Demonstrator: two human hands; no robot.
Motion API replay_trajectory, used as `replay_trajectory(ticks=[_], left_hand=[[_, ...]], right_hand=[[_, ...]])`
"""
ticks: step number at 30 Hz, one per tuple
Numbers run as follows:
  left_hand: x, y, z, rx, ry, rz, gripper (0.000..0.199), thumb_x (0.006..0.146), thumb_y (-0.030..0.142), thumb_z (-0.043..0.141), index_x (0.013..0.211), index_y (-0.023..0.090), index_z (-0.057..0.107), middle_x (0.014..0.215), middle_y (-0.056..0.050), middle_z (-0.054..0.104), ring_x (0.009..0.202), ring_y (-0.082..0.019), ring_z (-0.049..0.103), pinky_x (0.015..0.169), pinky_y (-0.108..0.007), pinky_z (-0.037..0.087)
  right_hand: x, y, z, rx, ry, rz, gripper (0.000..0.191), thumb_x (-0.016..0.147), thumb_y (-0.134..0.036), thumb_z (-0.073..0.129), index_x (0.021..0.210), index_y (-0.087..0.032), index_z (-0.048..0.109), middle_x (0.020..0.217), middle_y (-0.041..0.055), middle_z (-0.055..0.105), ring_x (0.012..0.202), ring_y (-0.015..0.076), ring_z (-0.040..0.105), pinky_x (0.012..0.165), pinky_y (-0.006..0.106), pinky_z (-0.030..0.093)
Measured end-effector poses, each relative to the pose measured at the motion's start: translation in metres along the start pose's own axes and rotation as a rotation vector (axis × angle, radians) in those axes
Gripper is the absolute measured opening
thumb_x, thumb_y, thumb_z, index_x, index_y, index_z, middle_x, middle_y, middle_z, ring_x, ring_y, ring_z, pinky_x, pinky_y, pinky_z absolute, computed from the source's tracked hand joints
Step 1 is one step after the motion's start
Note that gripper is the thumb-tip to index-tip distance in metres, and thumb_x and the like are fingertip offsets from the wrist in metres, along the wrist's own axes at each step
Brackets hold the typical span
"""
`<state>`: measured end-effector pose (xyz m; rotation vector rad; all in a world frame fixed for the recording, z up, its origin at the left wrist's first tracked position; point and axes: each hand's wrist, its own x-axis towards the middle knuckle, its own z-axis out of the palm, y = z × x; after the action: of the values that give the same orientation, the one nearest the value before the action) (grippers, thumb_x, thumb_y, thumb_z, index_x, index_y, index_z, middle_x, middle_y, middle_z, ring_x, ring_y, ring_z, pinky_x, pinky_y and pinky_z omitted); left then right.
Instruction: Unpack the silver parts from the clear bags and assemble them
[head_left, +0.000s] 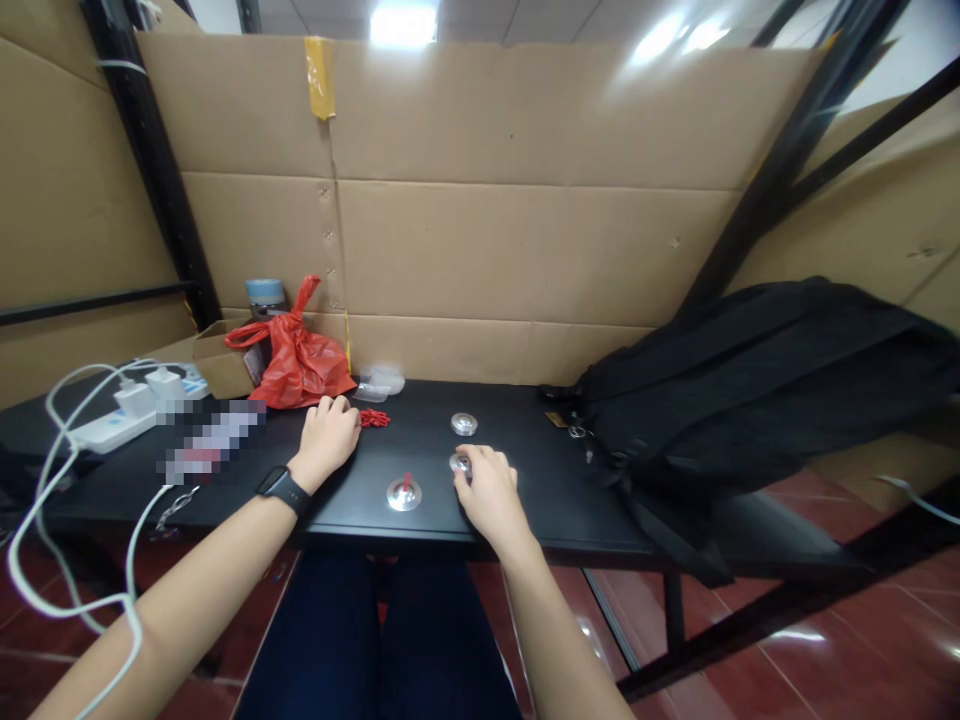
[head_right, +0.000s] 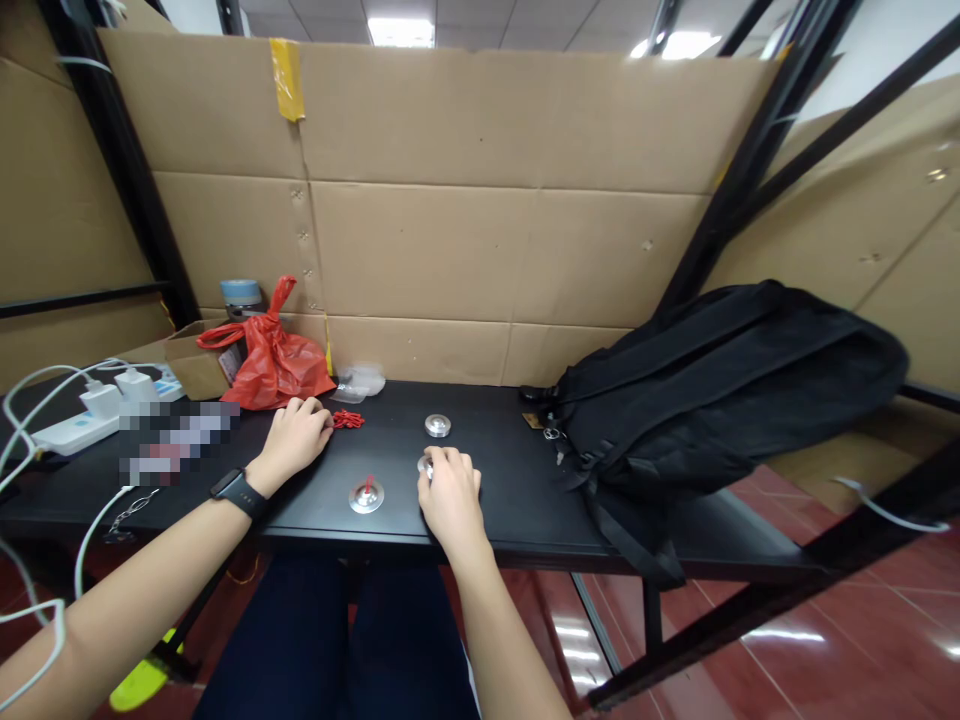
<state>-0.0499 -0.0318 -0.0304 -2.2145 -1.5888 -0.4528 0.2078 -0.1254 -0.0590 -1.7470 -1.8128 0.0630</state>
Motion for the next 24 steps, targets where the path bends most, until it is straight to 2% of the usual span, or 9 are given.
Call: replay_trajectory(ticks=[4, 8, 12, 15, 20, 24], left_hand=[[-0.002, 0.0, -0.006, 0.001, -0.011, -0.009, 0.026, 0.097, 0.025, 0.047, 0.092, 0.018, 0.071, 0.113, -0.015, 0.066, 0.103, -0.031, 0.054, 0.076, -0.039, 0.037], [-0.015, 0.007, -0.024, -0.107, -0.078, -0.004, 0.021, 0.098, 0.023, 0.045, 0.094, 0.019, 0.065, 0.091, -0.009, 0.071, 0.087, -0.025, 0.061, 0.075, -0.036, 0.032], [-0.038, 0.021, -0.037, -0.289, -0.035, 0.009, 0.015, 0.096, 0.023, 0.05, 0.094, 0.022, 0.065, 0.095, -0.004, 0.075, 0.089, -0.022, 0.065, 0.078, -0.035, 0.029], [-0.057, 0.031, -0.04, -0.398, -0.022, -0.006, 0.011, 0.094, 0.025, 0.056, 0.092, 0.024, 0.067, 0.097, -0.001, 0.076, 0.092, -0.021, 0.066, 0.08, -0.036, 0.028], [-0.076, 0.036, -0.039, -0.554, 0.026, -0.048, 0.014, 0.095, 0.031, 0.058, 0.1, 0.028, 0.071, 0.101, -0.001, 0.077, 0.097, -0.022, 0.067, 0.083, -0.036, 0.029], [-0.082, 0.034, -0.038, -0.589, 0.103, -0.058, 0.02, 0.097, 0.036, 0.057, 0.094, 0.029, 0.075, 0.102, 0.0, 0.078, 0.098, -0.022, 0.067, 0.083, -0.037, 0.029]], right_hand=[[0.002, 0.004, -0.01, 0.07, -0.046, -0.043, 0.031, 0.092, -0.019, 0.055, 0.122, -0.016, 0.064, 0.115, 0.0137, 0.064, 0.105, 0.0268, 0.055, 0.097, 0.037, 0.042], [-0.002, 0.005, -0.025, 0.021, -0.192, 0.003, 0.028, 0.093, -0.022, 0.054, 0.119, -0.019, 0.067, 0.111, 0.0133, 0.064, 0.103, 0.028, 0.056, 0.094, 0.04, 0.043], [-0.005, 0.002, -0.032, -0.038, -0.215, -0.072, 0.037, 0.097, -0.028, 0.05, 0.133, -0.025, 0.061, 0.134, 0.0135, 0.059, 0.12, 0.0317, 0.051, 0.098, 0.047, 0.041], [-0.006, -0.002, -0.037, -0.032, -0.251, -0.134, 0.034, 0.1, -0.032, 0.047, 0.127, -0.026, 0.066, 0.14, 0.0104, 0.057, 0.126, 0.0316, 0.049, 0.101, 0.049, 0.039], [-0.009, -0.005, -0.054, 0.103, -0.401, -0.243, 0.033, 0.091, -0.036, 0.066, 0.12, -0.021, 0.071, 0.131, 0.0107, 0.063, 0.119, 0.0275, 0.054, 0.103, 0.041, 0.043], [-0.018, -0.012, -0.065, 0.133, -0.504, -0.316, 0.038, 0.081, -0.033, 0.079, 0.116, -0.022, 0.072, 0.128, 0.0087, 0.066, 0.115, 0.0259, 0.058, 0.101, 0.036, 0.045]])
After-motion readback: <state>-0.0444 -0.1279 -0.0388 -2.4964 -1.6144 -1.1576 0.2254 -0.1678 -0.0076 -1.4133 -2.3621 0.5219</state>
